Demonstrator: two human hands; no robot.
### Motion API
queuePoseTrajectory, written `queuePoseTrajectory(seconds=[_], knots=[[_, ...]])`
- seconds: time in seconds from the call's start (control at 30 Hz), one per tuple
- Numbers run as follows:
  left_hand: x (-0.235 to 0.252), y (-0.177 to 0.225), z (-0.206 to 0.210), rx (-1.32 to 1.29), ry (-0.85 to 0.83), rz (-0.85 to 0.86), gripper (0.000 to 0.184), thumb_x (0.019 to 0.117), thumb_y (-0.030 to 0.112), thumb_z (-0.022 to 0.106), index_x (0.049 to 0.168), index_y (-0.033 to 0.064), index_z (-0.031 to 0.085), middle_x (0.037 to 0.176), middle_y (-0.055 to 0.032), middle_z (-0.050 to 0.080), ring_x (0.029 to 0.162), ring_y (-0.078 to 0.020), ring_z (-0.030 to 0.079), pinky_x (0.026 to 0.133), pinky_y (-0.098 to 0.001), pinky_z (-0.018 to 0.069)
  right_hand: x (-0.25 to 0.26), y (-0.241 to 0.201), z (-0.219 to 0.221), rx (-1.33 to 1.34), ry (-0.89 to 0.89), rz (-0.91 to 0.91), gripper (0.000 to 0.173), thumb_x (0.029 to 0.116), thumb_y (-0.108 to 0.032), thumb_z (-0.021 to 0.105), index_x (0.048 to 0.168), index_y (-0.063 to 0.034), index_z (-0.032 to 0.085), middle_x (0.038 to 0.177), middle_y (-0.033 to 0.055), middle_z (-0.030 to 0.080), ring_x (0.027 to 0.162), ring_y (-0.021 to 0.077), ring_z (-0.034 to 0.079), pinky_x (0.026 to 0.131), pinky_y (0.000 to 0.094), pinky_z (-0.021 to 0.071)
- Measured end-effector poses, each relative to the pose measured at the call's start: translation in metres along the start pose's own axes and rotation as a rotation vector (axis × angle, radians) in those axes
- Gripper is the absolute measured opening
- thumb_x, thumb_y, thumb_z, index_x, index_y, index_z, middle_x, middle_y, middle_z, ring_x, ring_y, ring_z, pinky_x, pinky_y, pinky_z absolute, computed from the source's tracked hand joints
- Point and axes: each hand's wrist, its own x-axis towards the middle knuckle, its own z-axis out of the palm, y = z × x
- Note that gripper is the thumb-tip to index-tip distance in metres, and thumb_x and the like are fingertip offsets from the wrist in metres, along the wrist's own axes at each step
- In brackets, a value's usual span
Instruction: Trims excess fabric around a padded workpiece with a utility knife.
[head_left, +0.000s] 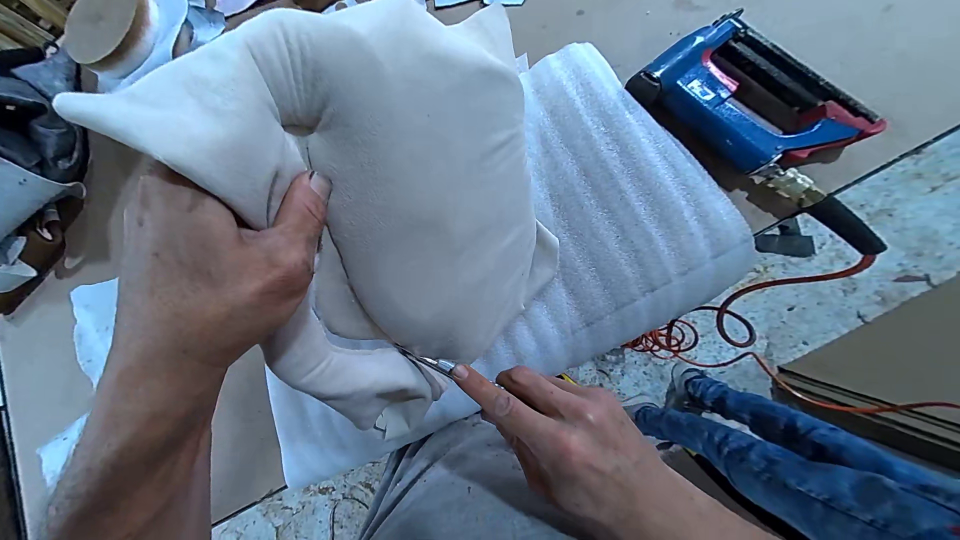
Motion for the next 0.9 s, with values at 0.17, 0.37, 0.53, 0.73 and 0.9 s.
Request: queuePoseTrajectory(seconds=[0.17, 0.37, 0.53, 0.73, 0.9], knots=[[-0.005, -0.007, 0.0, -0.035, -0.014, -0.079, 0.057, 0.0917, 0.061, 0.064, 0.12, 0.0121, 0.062, 0.103, -0.0046, 0.068, 0.095, -0.0103, 0.067, 0.086, -0.0412, 0.0553, -0.004, 0.006, -0.002, 0.008, -0.016, 0.002, 0.043, 0.1024, -0.015, 0.052, 0.144, -0.0228, 0.06, 0.087, 0.0047, 0.064, 0.064, 0.0172, 0.06, 0.048, 0.0309, 0.0463], [-0.003, -0.015, 0.002, -0.075, -0.017, -0.058, 0.05, 0.0923, 0.057, 0.067, 0.118, 0.014, 0.063, 0.098, -0.0008, 0.068, 0.087, -0.005, 0.067, 0.08, -0.0347, 0.0569, -0.003, 0.012, -0.005, -0.002, -0.018, -0.017, 0.044, 0.1009, -0.013, 0.051, 0.143, -0.0239, 0.061, 0.082, 0.0031, 0.06, 0.06, 0.017, 0.057, 0.045, 0.0313, 0.043], [0.003, -0.014, 0.003, -0.08, -0.017, -0.005, 0.046, 0.0941, 0.053, 0.066, 0.118, 0.0137, 0.063, 0.099, -0.001, 0.068, 0.089, -0.0053, 0.067, 0.082, -0.0344, 0.056, -0.001, 0.014, -0.001, 0.005, -0.011, -0.026, 0.045, 0.0997, -0.012, 0.053, 0.142, -0.0231, 0.061, 0.083, 0.0038, 0.061, 0.06, 0.0179, 0.058, 0.045, 0.032, 0.0437], [0.004, -0.011, 0.003, -0.079, -0.014, -0.022, 0.045, 0.0934, 0.053, 0.067, 0.116, 0.0141, 0.063, 0.097, -0.001, 0.068, 0.086, -0.0062, 0.067, 0.079, -0.0363, 0.0574, -0.007, 0.017, -0.002, 0.0, -0.001, -0.025, 0.047, 0.0981, -0.01, 0.054, 0.143, -0.0226, 0.06, 0.083, 0.0052, 0.061, 0.059, 0.0196, 0.057, 0.044, 0.0331, 0.0433], [0.005, -0.005, 0.002, -0.084, -0.015, -0.017, 0.047, 0.0933, 0.052, 0.067, 0.118, 0.0123, 0.062, 0.099, -0.0015, 0.068, 0.089, -0.0063, 0.067, 0.082, -0.0352, 0.0567, -0.012, 0.018, -0.002, 0.004, 0.002, -0.024, 0.047, 0.0987, -0.011, 0.053, 0.144, -0.0224, 0.058, 0.085, 0.0057, 0.061, 0.059, 0.0196, 0.057, 0.044, 0.0329, 0.0433]])
